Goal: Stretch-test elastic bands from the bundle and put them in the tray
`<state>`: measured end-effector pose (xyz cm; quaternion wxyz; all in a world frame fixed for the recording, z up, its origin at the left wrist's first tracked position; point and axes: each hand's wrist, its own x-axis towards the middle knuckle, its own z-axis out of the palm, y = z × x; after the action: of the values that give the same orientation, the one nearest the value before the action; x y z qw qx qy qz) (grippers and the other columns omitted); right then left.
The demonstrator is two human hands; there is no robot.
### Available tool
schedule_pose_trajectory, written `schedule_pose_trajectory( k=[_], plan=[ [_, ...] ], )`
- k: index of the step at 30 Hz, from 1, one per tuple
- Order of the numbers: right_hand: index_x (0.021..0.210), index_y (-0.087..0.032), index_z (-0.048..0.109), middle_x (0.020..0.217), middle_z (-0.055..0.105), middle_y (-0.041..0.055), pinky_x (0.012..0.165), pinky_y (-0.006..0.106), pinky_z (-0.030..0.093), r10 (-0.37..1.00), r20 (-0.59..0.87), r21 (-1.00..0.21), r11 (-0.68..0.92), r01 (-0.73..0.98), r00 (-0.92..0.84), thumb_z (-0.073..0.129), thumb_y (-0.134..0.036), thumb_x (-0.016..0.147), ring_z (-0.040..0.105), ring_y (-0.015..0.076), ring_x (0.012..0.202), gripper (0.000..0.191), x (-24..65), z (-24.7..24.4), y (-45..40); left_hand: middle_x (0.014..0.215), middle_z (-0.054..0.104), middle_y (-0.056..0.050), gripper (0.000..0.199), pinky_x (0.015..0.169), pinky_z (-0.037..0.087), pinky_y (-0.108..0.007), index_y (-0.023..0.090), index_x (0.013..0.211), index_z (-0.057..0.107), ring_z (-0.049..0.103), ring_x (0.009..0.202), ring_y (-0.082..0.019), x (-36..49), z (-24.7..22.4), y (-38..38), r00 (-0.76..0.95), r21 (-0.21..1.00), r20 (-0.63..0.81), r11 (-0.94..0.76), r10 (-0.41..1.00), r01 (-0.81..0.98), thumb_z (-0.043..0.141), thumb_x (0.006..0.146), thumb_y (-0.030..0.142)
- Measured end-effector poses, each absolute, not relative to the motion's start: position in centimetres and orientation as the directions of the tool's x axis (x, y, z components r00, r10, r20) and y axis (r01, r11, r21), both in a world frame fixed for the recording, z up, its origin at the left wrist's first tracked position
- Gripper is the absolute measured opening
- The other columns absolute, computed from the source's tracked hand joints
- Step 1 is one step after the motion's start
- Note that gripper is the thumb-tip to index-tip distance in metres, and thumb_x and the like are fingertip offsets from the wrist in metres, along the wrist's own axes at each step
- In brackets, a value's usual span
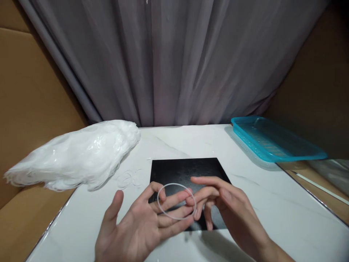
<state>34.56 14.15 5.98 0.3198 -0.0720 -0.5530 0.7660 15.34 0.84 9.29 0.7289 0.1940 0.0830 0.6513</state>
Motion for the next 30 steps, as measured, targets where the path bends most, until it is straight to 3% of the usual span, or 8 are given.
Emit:
schedule_pose_trajectory(
  k=[8,18,30],
  plan=[
    [0.136,-0.020,0.068,0.102,0.076,0.0136,0.061,0.024,0.056,0.573,0.260,-0.895,-0.159,-0.417,-0.777,0.044,-0.041,0.113,0.073,0.0200,0.084,0.039,34.48,6.08,14.17,0.149,0.054,-0.032,0.068,0.126,0.022,-0.058,0.014,0.110,0.061,0.050,0.144,-0.043,15.92,9.21,0.63,0.108,0.384,0.154,0.041,0.982,-0.922,0.052,0.090,0.078],
    [0.135,-0.022,0.069,0.108,0.076,0.0132,0.064,0.024,0.057,0.545,0.262,-0.910,-0.134,-0.391,-0.796,0.048,-0.034,0.113,0.071,0.0188,0.087,0.033,34.56,5.62,14.61,0.149,0.053,-0.034,0.079,0.126,0.017,-0.065,0.012,0.122,0.060,0.044,0.147,-0.048,15.83,8.55,0.48,0.073,0.418,0.151,0.003,0.986,-0.908,0.050,0.089,0.082],
    [0.126,-0.022,0.074,0.103,0.077,0.0109,0.065,0.022,0.057,0.549,0.255,-0.924,-0.104,-0.368,-0.796,0.047,-0.034,0.113,0.067,0.0143,0.078,0.031,34.70,5.63,14.73,0.154,0.048,-0.033,0.079,0.126,0.017,-0.065,0.012,0.123,0.059,0.041,0.149,-0.048,15.56,8.37,0.34,0.094,0.444,0.160,0.013,0.983,-0.896,0.048,0.089,0.083]
  ],
)
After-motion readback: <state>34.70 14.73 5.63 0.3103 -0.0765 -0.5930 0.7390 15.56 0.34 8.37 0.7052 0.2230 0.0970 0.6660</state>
